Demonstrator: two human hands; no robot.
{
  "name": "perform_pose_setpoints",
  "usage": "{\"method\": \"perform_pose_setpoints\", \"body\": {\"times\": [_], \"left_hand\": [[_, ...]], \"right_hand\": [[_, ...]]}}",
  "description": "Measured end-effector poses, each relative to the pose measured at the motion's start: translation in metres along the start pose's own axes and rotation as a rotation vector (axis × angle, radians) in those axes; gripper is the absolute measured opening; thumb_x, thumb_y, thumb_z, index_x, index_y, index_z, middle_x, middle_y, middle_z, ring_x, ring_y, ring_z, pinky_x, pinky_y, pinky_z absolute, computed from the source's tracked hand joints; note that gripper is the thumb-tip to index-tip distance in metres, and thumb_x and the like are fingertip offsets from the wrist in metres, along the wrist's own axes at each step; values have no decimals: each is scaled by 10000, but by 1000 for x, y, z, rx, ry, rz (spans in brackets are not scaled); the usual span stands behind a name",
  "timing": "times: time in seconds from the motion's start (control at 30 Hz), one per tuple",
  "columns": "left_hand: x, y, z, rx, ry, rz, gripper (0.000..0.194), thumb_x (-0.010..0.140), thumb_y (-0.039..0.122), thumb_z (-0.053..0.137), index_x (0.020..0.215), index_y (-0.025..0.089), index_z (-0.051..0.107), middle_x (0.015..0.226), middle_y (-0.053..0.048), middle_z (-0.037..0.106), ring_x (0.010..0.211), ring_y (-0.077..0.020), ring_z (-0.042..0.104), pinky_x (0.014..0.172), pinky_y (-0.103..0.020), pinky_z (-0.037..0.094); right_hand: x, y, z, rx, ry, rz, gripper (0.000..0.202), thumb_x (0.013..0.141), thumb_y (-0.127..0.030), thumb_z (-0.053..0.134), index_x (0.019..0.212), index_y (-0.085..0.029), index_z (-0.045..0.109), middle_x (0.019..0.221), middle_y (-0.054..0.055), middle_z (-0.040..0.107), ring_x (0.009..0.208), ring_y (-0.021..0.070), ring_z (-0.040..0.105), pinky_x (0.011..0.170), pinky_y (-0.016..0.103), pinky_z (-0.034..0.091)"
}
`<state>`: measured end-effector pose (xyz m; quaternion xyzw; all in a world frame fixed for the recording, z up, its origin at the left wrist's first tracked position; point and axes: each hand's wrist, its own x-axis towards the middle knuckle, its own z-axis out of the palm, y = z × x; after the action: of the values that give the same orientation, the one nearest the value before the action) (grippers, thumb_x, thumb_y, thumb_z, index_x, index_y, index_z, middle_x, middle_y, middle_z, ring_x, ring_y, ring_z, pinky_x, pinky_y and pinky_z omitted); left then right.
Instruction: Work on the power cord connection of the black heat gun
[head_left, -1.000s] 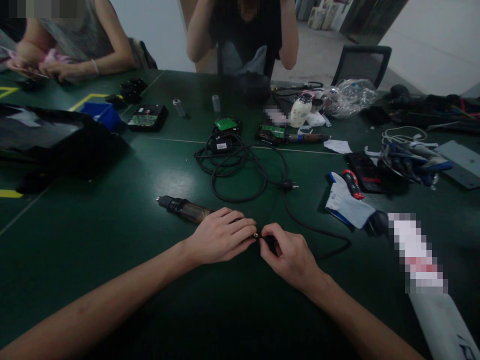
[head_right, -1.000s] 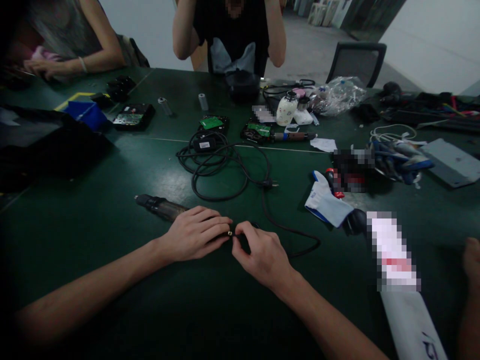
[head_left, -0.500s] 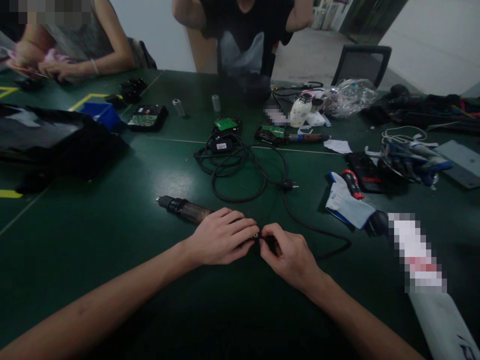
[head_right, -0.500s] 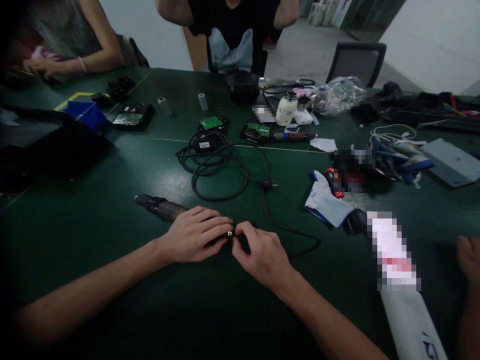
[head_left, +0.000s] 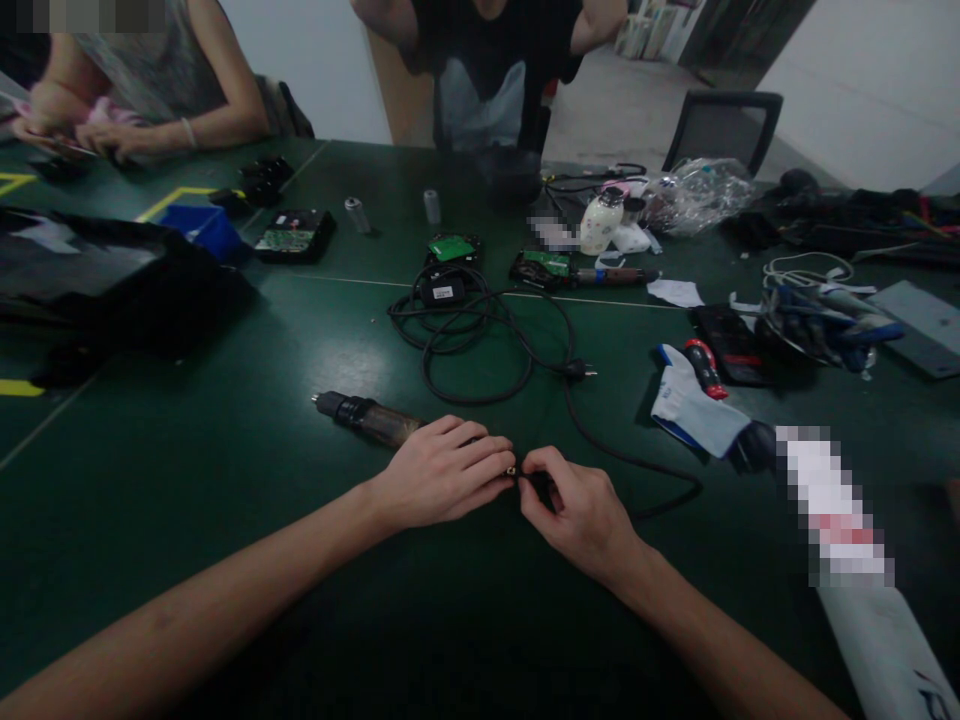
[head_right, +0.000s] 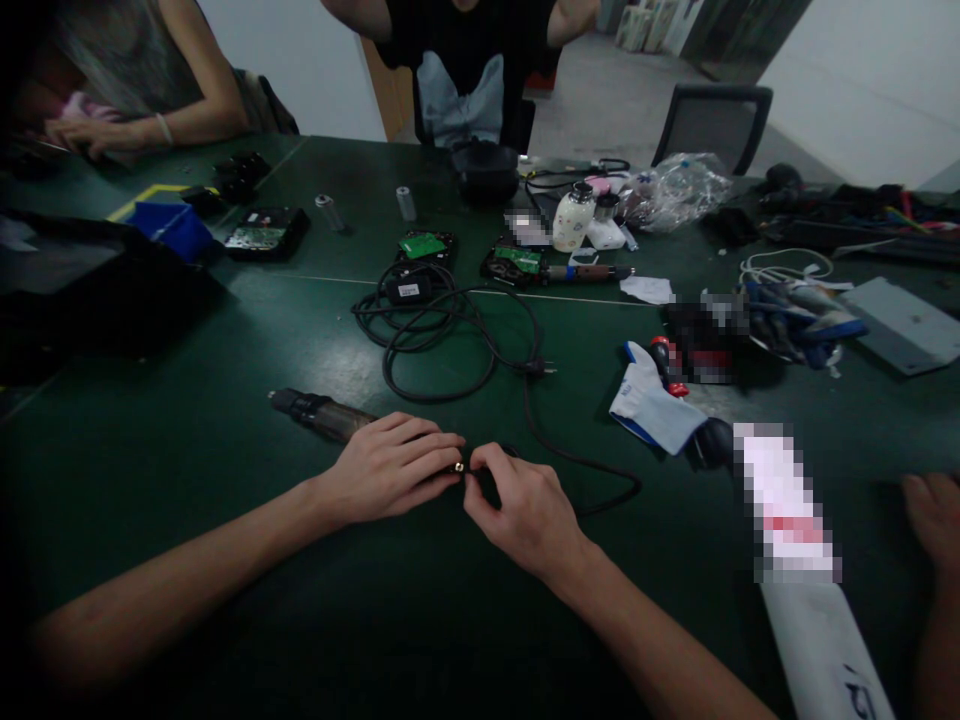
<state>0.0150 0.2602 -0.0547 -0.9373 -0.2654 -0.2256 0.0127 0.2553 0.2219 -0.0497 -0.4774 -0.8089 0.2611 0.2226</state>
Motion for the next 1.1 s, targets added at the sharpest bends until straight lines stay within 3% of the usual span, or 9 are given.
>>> {"method": "perform_pose_setpoints", "body": {"times": [0.57,0.7,1.1], "left_hand": [[0,0,1,7,0,-1,203,1039,343,594,1176,201,642,1266,-8,714,1060,-210,645,868,-378,481],[0,0,0,-7,12,16,263,1026,340,603,1255,214,631,1279,-12,711,1072,-217,643,874,-385,486],[0,0,0,16,6,11,202,1036,327,599,1190,206,647,1256,-13,721,1063,-206,651,876,-374,490]], "right_hand": [[-1,3,2,-21,17,-5,72,987,-224,597,1044,-240,558,771,-42,639,568,118,564,587,262,396],[-1,2,2,-6,13,0,75,990,-224,597,1053,-239,560,766,-41,637,565,118,559,572,263,387],[0,2,2,-5,16,-2,75,987,-222,600,1045,-240,555,748,-48,623,559,116,554,577,263,386]]}}
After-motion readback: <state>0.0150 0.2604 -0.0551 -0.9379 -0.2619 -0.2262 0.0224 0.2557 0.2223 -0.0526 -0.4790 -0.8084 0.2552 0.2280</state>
